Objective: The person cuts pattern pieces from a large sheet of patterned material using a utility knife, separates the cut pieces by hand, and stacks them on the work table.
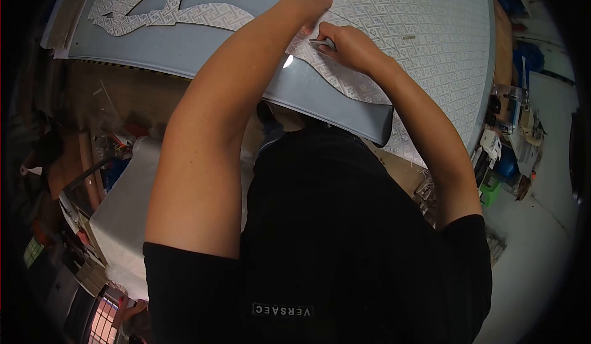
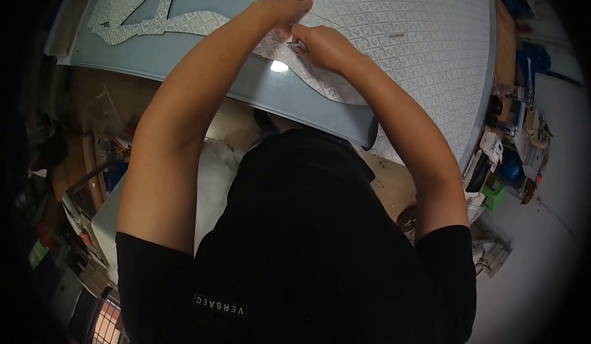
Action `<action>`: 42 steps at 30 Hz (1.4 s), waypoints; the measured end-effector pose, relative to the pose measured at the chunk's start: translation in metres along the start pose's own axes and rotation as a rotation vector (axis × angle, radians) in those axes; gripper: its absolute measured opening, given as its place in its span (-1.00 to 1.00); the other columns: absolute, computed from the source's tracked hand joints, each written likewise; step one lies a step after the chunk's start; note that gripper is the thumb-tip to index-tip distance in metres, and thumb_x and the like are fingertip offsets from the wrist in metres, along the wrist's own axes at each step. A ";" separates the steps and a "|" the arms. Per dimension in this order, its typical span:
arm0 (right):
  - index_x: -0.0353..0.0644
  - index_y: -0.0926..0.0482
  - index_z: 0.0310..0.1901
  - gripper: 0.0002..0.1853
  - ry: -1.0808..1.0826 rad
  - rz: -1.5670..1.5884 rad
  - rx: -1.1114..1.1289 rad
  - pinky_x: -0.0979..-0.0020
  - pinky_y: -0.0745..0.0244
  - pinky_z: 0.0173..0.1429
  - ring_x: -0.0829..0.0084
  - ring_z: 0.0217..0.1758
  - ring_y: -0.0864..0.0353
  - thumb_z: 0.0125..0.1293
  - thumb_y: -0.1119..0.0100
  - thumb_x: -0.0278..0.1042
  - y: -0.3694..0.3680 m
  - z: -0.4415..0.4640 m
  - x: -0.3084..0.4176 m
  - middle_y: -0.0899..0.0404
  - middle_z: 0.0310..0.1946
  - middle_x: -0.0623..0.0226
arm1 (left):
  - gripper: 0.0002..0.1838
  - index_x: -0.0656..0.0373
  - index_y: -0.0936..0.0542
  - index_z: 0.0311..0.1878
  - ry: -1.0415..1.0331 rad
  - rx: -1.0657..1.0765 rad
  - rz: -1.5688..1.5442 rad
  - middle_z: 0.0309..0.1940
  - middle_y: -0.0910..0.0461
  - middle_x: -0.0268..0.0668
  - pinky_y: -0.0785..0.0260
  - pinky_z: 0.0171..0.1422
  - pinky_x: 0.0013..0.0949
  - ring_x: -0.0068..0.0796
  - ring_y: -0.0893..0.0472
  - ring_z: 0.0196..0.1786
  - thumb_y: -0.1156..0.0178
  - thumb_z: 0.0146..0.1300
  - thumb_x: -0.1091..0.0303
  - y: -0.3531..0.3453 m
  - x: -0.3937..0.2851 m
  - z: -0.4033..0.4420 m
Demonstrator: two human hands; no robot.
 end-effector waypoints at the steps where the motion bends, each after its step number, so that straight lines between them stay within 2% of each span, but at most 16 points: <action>1: -0.17 -0.52 -0.10 -0.78 -0.017 -0.026 0.015 0.08 -0.55 -0.16 -0.02 -0.23 -0.71 0.34 -0.36 -0.35 0.002 0.002 0.003 -0.72 -0.29 0.09 | 0.07 -0.18 -0.38 0.40 -0.007 -0.009 -0.003 0.52 -0.31 -0.48 -0.59 0.19 0.00 -0.10 -0.66 0.23 -0.70 -0.32 0.25 0.000 0.001 0.000; 18: -0.19 -0.51 -0.10 -0.78 0.007 -0.011 -0.026 0.08 -0.55 -0.15 -0.01 -0.21 -0.71 0.33 -0.35 -0.37 -0.008 0.006 0.000 -0.72 -0.27 0.11 | 0.09 -0.15 -0.35 0.45 -0.025 -0.012 -0.021 0.56 -0.26 -0.43 -0.55 0.25 0.01 -0.11 -0.66 0.25 -0.68 -0.26 0.21 -0.003 0.003 0.000; 27: -0.18 -0.51 -0.07 -0.74 -0.040 0.035 -0.077 0.15 -0.62 -0.05 0.05 -0.09 -0.75 0.30 -0.40 -0.41 -0.021 0.026 0.005 -0.75 -0.13 0.19 | 0.16 -0.16 -0.29 0.54 -0.093 -0.064 -0.035 0.58 -0.24 -0.42 -0.54 0.27 0.00 -0.15 -0.63 0.29 -0.65 -0.24 0.26 -0.004 0.012 -0.003; 30: -0.17 -0.52 -0.06 -0.73 -0.074 0.046 -0.088 0.17 -0.62 -0.05 0.05 -0.09 -0.75 0.30 -0.40 -0.41 -0.023 0.026 0.006 -0.75 -0.13 0.19 | 0.13 -0.16 -0.29 0.55 -0.098 -0.017 -0.035 0.58 -0.24 -0.42 -0.55 0.26 -0.01 -0.15 -0.63 0.29 -0.62 -0.20 0.27 -0.002 0.011 -0.005; 32: -0.18 -0.52 -0.07 -0.74 -0.062 0.086 -0.132 0.19 -0.63 -0.05 0.04 -0.08 -0.75 0.30 -0.41 -0.40 -0.027 0.028 0.007 -0.75 -0.12 0.18 | 0.09 -0.17 -0.30 0.54 -0.115 -0.088 -0.032 0.58 -0.25 -0.42 -0.56 0.24 -0.02 -0.16 -0.64 0.28 -0.60 -0.16 0.24 -0.005 0.013 -0.004; 36: -0.20 -0.52 -0.07 -0.74 -0.081 0.087 -0.160 0.20 -0.63 -0.05 0.05 -0.09 -0.75 0.30 -0.41 -0.41 -0.033 0.028 0.005 -0.75 -0.12 0.17 | 0.08 -0.16 -0.31 0.54 -0.136 -0.064 -0.027 0.58 -0.25 -0.41 -0.56 0.23 -0.02 -0.16 -0.64 0.27 -0.59 -0.15 0.24 -0.008 0.008 -0.003; 42: -0.20 -0.52 -0.06 -0.74 -0.075 0.231 -0.221 0.19 -0.62 -0.03 0.04 -0.07 -0.74 0.31 -0.40 -0.41 -0.035 0.019 0.008 -0.74 -0.12 0.15 | 0.06 -0.16 -0.31 0.54 -0.080 -0.033 -0.002 0.58 -0.25 -0.41 -0.57 0.21 -0.01 -0.16 -0.64 0.27 -0.57 -0.14 0.23 0.002 0.010 -0.005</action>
Point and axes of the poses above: each hand's wrist, its own z-axis towards the middle knuckle, its own y-axis out of the back of the hand, x = y × z, the point moved 2 cm from there along z, towards the middle knuckle
